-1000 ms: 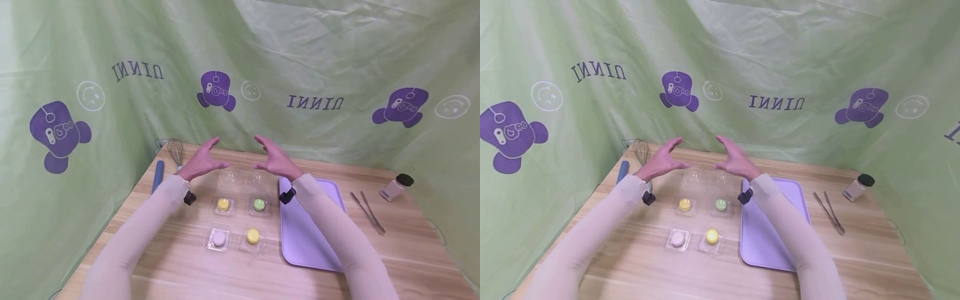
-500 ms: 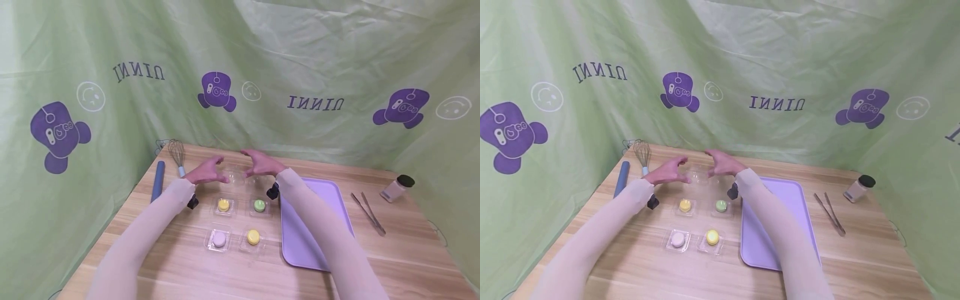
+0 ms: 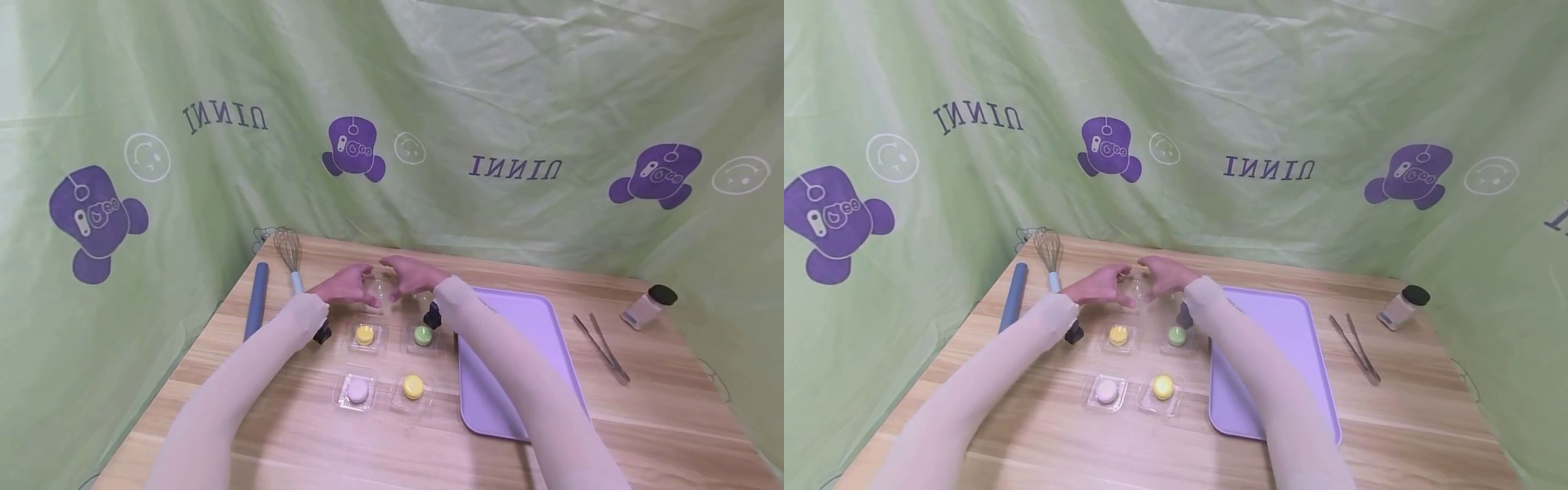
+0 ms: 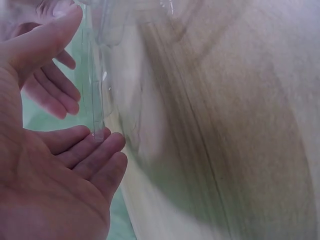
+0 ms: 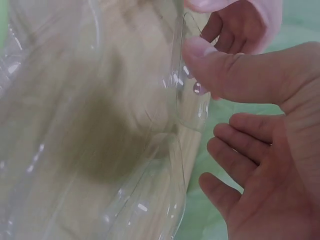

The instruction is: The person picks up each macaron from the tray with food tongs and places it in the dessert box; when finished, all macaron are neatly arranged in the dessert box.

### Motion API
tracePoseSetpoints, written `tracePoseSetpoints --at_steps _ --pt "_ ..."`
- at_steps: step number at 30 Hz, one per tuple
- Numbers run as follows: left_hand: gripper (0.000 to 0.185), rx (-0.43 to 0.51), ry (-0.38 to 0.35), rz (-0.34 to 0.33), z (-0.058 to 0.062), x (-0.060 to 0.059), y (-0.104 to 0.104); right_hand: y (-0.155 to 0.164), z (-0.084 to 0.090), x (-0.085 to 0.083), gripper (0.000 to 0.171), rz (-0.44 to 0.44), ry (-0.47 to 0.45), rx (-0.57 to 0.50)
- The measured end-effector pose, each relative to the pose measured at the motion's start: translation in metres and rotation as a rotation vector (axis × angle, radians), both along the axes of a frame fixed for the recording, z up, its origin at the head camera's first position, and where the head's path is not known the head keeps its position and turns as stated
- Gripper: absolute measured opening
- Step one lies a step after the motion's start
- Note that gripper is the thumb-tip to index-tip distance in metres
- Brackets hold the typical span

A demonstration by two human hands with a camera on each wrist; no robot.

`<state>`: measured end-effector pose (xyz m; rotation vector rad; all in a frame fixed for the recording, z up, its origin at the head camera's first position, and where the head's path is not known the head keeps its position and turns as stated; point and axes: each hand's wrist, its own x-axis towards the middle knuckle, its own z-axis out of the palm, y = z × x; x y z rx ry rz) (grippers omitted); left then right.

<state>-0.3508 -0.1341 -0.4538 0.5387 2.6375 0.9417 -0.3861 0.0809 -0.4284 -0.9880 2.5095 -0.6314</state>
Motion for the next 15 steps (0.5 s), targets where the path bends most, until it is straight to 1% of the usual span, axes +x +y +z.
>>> tracePoseSetpoints --at_steps 5,10,15 --pt "0.104 -0.032 0.014 -0.008 -0.0031 -0.0028 0.0007 -0.0034 0.0019 -0.0002 0.098 -0.004 0.011 0.045" --pt "0.102 -0.034 0.003 -0.002 -0.0006 -0.0017 0.0012 -0.0041 0.0021 -0.001 0.094 -0.011 -0.007 0.071" --pt "0.096 -0.059 0.027 -0.016 0.001 -0.0017 0.0006 -0.0044 0.0011 -0.0016 0.091 -0.009 -0.013 0.079"
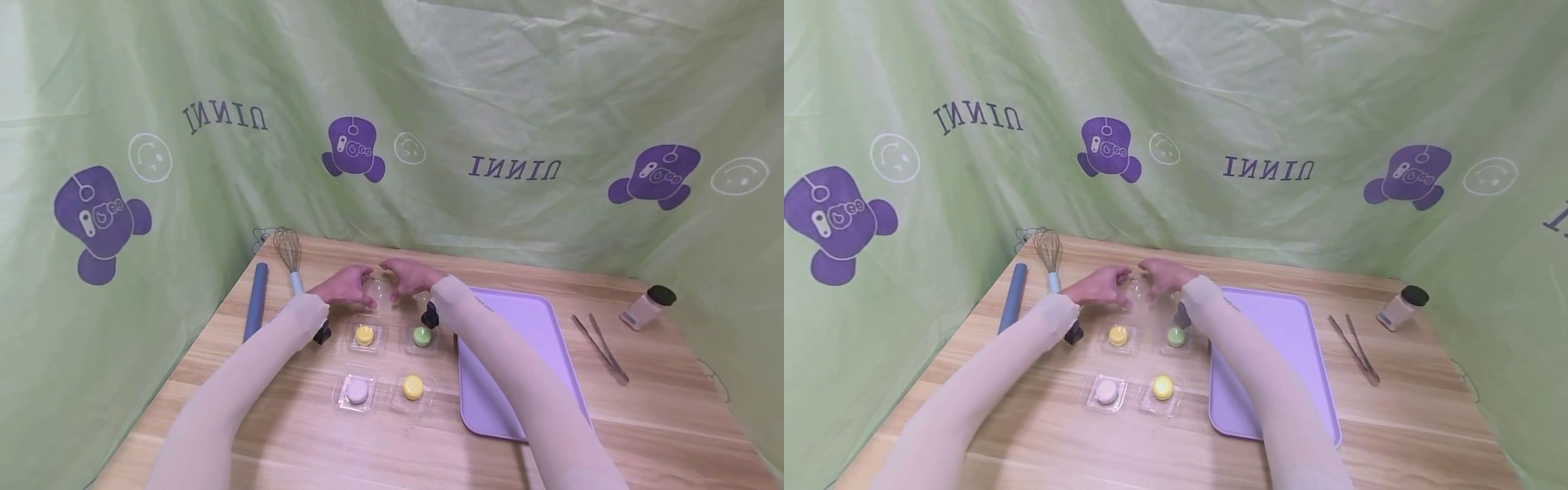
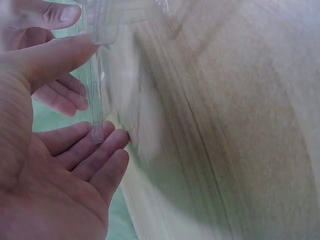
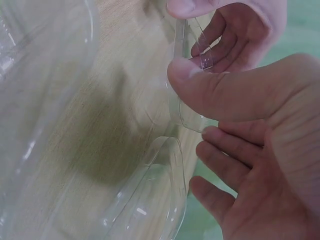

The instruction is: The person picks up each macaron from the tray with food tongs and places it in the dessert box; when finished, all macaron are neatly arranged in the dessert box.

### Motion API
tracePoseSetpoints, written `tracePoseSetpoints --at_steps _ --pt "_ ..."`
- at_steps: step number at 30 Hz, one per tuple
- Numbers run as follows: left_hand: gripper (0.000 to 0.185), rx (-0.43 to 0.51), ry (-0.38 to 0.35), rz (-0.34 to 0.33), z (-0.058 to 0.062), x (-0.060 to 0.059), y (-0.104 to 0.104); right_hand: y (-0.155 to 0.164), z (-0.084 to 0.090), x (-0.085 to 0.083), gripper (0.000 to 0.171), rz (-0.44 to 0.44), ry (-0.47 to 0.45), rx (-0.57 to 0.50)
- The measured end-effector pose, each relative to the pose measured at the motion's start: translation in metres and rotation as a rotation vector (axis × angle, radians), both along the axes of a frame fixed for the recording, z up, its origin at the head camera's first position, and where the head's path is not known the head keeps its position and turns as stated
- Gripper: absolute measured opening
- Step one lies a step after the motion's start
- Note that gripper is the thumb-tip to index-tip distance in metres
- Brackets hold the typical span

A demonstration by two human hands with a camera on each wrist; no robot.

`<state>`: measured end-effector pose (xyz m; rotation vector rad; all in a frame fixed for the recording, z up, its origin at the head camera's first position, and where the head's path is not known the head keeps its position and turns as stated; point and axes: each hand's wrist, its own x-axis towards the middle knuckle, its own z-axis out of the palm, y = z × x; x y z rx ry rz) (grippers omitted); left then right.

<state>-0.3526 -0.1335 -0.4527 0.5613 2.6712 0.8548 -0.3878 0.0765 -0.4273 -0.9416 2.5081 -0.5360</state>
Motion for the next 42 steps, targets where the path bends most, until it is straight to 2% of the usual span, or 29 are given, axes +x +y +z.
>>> tracePoseSetpoints --at_steps 6,10,16,22,29,31,38,42 --pt "0.091 0.033 0.001 0.006 0.0 0.0 -0.002 -0.001 0.0 0.001 0.092 0.008 0.004 -0.001" --pt "0.09 0.108 -0.018 0.033 0.007 0.0 -0.005 -0.001 0.005 0.002 0.091 0.009 0.01 -0.05" --pt "0.09 0.187 -0.005 0.022 0.015 -0.002 -0.01 0.002 0.013 0.002 0.086 -0.023 0.036 -0.113" --pt "0.088 0.26 0.003 0.021 0.019 -0.003 -0.011 0.006 0.016 0.003 0.087 -0.038 -0.007 -0.183" --pt "0.086 0.255 0.029 0.017 0.019 0.002 -0.009 0.01 0.016 0.008 0.084 -0.083 -0.106 -0.289" --pt "0.086 0.254 0.037 0.013 0.021 0.005 -0.008 0.012 0.015 0.01 0.083 -0.106 -0.109 -0.311" --pt "0.092 0.3 0.058 0.006 0.027 0.012 -0.006 0.017 0.018 0.021 0.083 -0.149 -0.057 -0.396" --pt "0.091 0.405 0.023 0.03 0.031 0.016 -0.005 0.02 0.02 0.029 0.083 -0.18 0.035 -0.425"
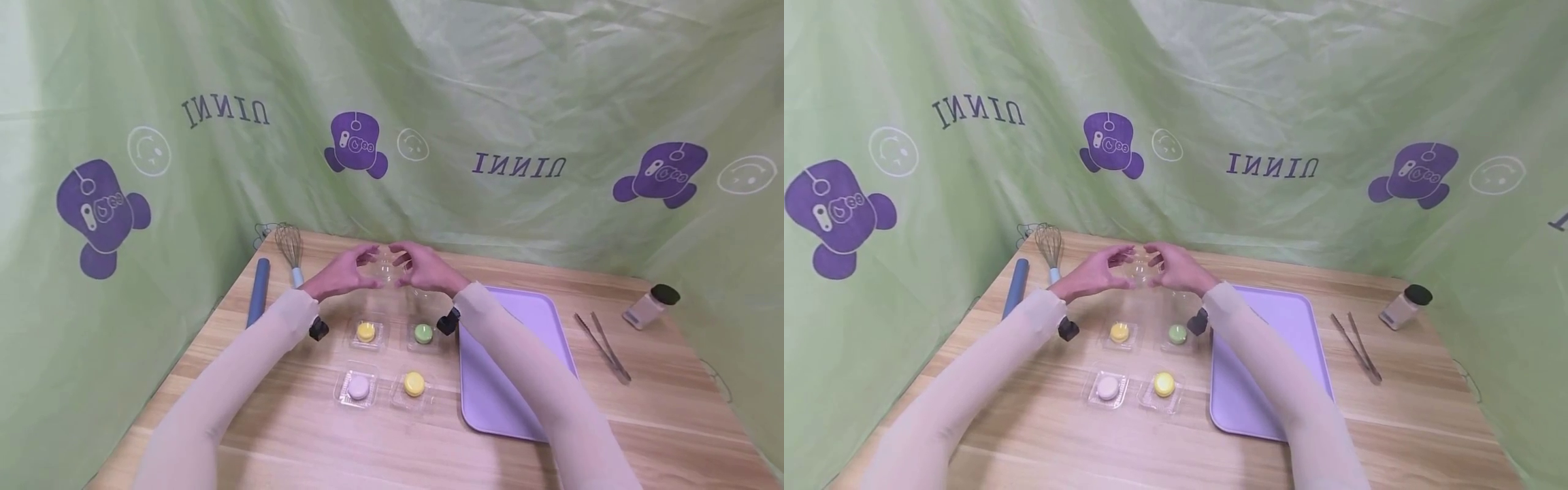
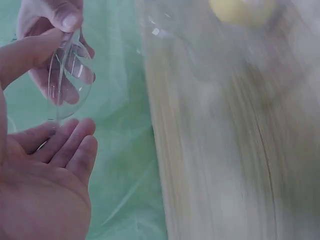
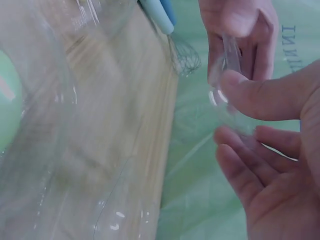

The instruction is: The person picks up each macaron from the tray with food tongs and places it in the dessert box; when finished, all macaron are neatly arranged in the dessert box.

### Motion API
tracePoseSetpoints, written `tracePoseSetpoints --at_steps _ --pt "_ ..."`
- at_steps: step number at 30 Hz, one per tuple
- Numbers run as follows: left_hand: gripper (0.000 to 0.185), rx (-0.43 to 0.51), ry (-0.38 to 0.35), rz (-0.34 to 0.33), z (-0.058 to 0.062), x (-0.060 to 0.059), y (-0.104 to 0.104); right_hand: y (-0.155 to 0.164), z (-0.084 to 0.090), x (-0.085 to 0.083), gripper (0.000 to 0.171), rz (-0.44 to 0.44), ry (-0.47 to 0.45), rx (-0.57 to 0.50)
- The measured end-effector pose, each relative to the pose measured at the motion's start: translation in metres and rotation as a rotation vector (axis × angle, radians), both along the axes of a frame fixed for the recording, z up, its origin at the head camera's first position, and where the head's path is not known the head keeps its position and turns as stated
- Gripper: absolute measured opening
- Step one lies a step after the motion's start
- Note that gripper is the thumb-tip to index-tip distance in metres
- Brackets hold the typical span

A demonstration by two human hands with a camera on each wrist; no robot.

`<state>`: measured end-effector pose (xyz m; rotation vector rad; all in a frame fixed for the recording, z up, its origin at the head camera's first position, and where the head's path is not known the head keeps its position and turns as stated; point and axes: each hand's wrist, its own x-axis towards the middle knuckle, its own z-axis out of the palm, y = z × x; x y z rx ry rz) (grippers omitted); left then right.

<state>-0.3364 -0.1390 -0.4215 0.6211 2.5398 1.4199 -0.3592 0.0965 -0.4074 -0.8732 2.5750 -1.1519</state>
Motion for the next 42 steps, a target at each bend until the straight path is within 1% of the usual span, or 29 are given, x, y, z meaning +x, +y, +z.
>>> tracePoseSetpoints --at_steps 2,4,7,9,13,16,19,22,25,29,32,35,37,39,40,42 --pt "0.085 0.093 -0.061 0.018 0.004 0.003 0.0 0.002 0.001 0.005 0.084 -0.017 0.084 -0.004" --pt "0.075 0.228 -0.154 0.014 0.008 0.006 -0.001 0.004 0.002 0.011 0.083 -0.027 0.209 -0.009" --pt "0.07 0.417 -0.309 -0.022 0.013 0.009 -0.002 0.007 0.004 0.02 0.084 -0.029 0.43 -0.021" --pt "0.074 0.503 -0.413 -0.061 0.015 0.01 -0.002 0.009 0.005 0.025 0.083 -0.031 0.587 -0.026" --pt "0.087 0.573 -0.586 -0.11 0.02 0.013 0.002 0.011 0.006 0.032 0.08 -0.016 0.855 -0.033" --pt "0.092 0.608 -0.667 -0.134 0.024 0.016 0.006 0.012 0.007 0.036 0.076 0.013 1.04 -0.015" --pt "0.092 0.629 -0.697 -0.141 0.026 0.018 0.008 0.012 0.007 0.04 0.068 0.046 1.216 0.03" --pt "0.088 0.629 -0.696 -0.147 0.028 0.019 0.008 0.012 0.004 0.043 0.058 0.075 1.33 0.059" --pt "0.082 0.62 -0.692 -0.171 0.029 0.021 0.008 0.012 0.002 0.045 0.05 0.085 1.371 0.058" --pt "0.077 0.603 -0.688 -0.204 0.029 0.023 0.008 0.012 0.001 0.046 0.047 0.076 1.404 0.051" --pt "0.077 0.598 -0.68 -0.215 0.029 0.024 0.007 0.012 0.001 0.046 0.048 0.075 1.414 0.058" --pt "0.081 0.604 -0.666 -0.208 0.029 0.025 0.007 0.012 0.0 0.048 0.053 0.074 1.394 0.064" --pt "0.078 0.595 -0.635 -0.192 0.03 0.026 0.007 0.013 -0.001 0.049 0.061 0.076 1.344 0.053" --pt "0.072 0.561 -0.585 -0.169 0.03 0.027 0.006 0.013 -0.001 0.049 0.073 0.075 1.253 0.028" --pt "0.067 0.543 -0.553 -0.152 0.03 0.028 0.006 0.014 -0.001 0.05 0.081 0.079 1.179 0.004" --pt "0.058 0.495 -0.476 -0.125 0.03 0.03 0.005 0.015 0.001 0.052 0.094 0.084 0.99 -0.053"
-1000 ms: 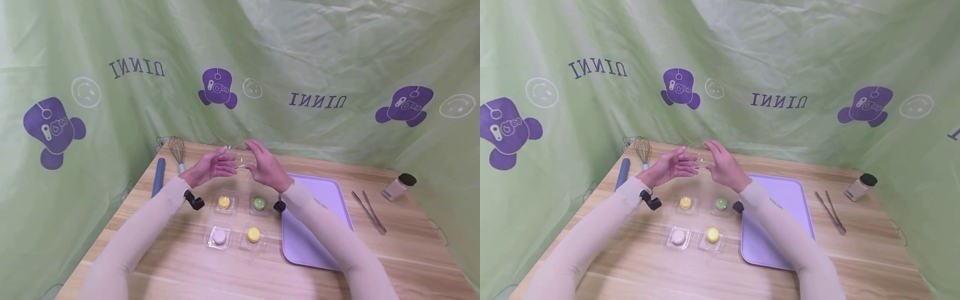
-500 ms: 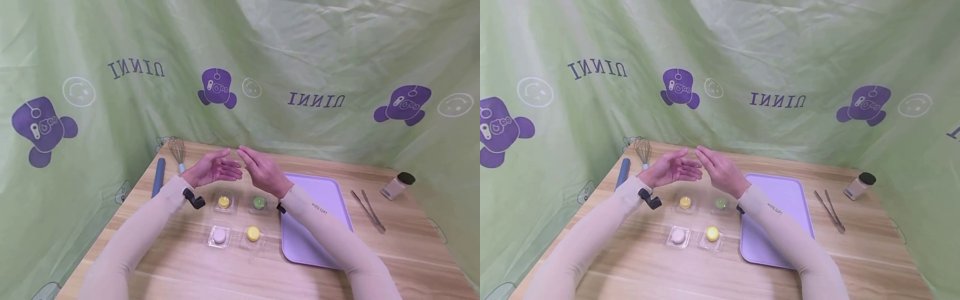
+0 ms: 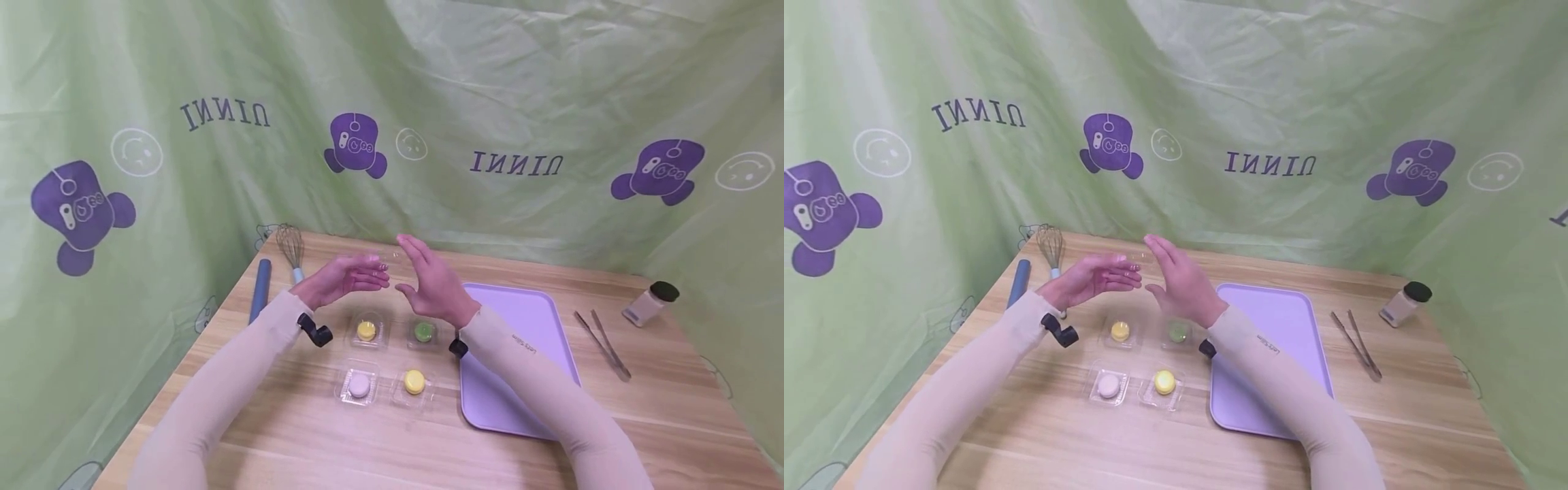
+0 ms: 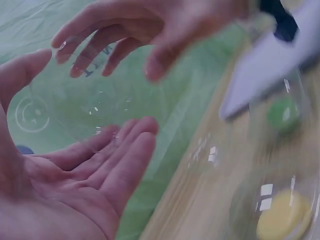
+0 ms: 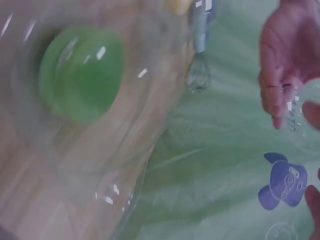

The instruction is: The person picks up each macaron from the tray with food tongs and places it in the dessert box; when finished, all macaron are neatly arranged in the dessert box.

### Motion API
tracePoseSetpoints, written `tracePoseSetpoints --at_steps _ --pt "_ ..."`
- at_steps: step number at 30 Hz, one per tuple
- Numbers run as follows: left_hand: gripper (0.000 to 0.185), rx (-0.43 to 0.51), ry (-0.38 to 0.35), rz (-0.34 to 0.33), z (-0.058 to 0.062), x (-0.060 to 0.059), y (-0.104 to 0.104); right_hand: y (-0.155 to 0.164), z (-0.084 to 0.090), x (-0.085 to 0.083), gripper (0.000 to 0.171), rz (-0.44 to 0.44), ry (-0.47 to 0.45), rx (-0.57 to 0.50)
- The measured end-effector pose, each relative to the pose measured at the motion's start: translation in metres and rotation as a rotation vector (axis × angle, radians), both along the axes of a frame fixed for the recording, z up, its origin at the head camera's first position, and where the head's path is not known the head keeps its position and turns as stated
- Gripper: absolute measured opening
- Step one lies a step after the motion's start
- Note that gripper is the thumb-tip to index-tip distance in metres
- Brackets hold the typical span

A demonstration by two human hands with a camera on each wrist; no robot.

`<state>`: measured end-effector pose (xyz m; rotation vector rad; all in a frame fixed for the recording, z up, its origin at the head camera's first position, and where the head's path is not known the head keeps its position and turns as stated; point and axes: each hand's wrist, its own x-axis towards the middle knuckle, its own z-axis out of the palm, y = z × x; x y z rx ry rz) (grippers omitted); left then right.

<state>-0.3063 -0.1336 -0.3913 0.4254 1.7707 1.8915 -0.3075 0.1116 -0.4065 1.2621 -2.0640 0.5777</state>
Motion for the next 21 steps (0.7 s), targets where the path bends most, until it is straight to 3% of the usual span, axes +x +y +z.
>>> tracePoseSetpoints --at_steps 3,5,7,9,11,15,21 --pt "0.052 -0.137 0.15 0.08 0.002 0.006 -0.001 0.004 0.003 0.002 0.103 0.079 -0.362 -0.082" --pt "0.058 -0.236 0.26 0.117 0.004 0.011 -0.001 0.007 0.006 0.005 0.102 0.122 -0.591 -0.14" --pt "0.069 -0.341 0.376 0.15 0.007 0.017 0.0 0.01 0.008 0.008 0.099 0.16 -0.766 -0.193" --pt "0.077 -0.407 0.488 0.156 0.009 0.023 0.0 0.012 0.011 0.012 0.097 0.174 -0.862 -0.215" --pt "0.082 -0.454 0.609 0.158 0.011 0.03 0.0 0.014 0.013 0.017 0.096 0.186 -0.88 -0.202" --pt "0.08 -0.508 0.81 0.158 0.01 0.043 0.0 0.014 0.014 0.031 0.095 0.211 -0.821 -0.137" --pt "0.076 -0.498 0.888 0.132 0.003 0.062 0.0 0.012 0.007 0.051 0.086 0.2 -0.758 -0.109"
